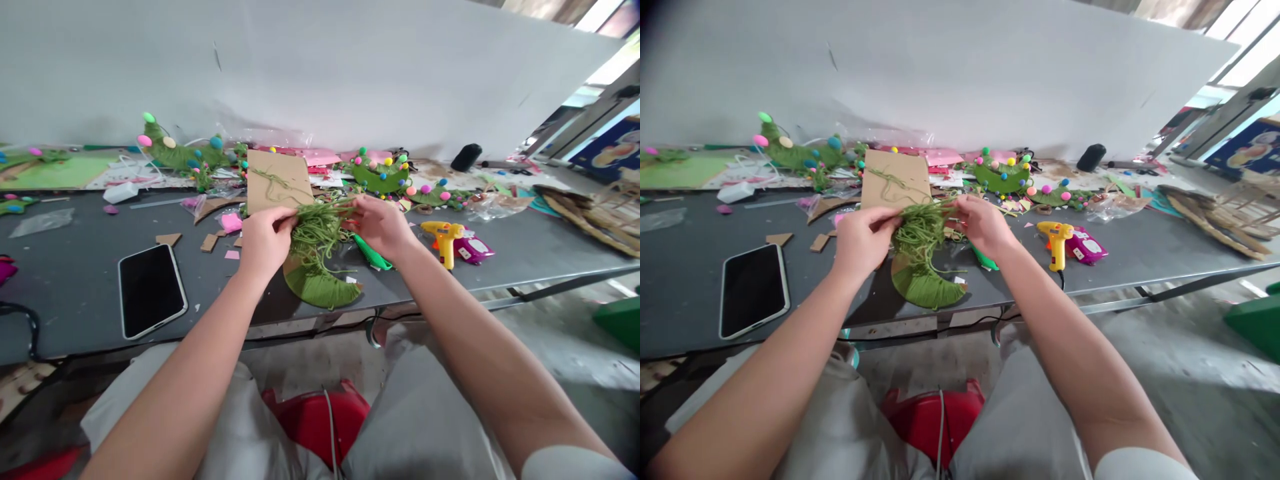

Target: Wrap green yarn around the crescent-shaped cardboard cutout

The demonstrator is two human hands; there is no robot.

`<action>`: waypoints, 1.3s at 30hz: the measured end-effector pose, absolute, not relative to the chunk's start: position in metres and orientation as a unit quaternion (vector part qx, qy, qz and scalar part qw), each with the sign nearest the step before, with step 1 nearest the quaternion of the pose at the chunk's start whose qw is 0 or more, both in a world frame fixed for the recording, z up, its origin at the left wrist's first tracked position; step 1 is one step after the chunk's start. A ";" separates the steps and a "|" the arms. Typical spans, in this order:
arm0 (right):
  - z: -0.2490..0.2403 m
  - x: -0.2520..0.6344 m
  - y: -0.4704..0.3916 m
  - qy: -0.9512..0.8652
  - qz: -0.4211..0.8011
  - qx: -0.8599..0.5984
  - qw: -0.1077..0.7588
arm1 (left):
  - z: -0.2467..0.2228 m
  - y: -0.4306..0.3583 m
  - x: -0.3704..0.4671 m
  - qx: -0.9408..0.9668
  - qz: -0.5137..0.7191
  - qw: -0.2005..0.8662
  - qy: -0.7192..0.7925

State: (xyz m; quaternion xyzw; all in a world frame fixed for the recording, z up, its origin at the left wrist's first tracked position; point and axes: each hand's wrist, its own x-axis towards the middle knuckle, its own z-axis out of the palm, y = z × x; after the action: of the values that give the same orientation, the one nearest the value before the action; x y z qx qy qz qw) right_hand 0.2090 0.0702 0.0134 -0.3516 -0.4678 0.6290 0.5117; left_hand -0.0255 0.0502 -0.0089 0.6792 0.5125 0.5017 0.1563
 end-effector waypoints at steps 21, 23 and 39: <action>-0.002 0.271 0.089 -0.723 0.219 -0.526 0.392 | 0.018 0.065 -0.092 0.619 0.342 -0.006 0.707; 0.002 0.277 0.086 -0.755 0.190 -0.532 0.333 | 0.021 0.066 -0.099 0.608 0.346 -0.022 0.714; 0.029 0.216 0.058 -0.660 0.510 -0.306 0.459 | 0.013 0.034 0.000 0.818 0.363 0.211 0.393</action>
State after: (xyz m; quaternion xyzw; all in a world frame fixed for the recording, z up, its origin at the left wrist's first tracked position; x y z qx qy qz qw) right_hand 0.2161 0.0584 0.0286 -0.3064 -0.6599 0.5098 0.4591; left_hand -0.0003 0.0340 0.0129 0.8181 0.3934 0.3626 0.2111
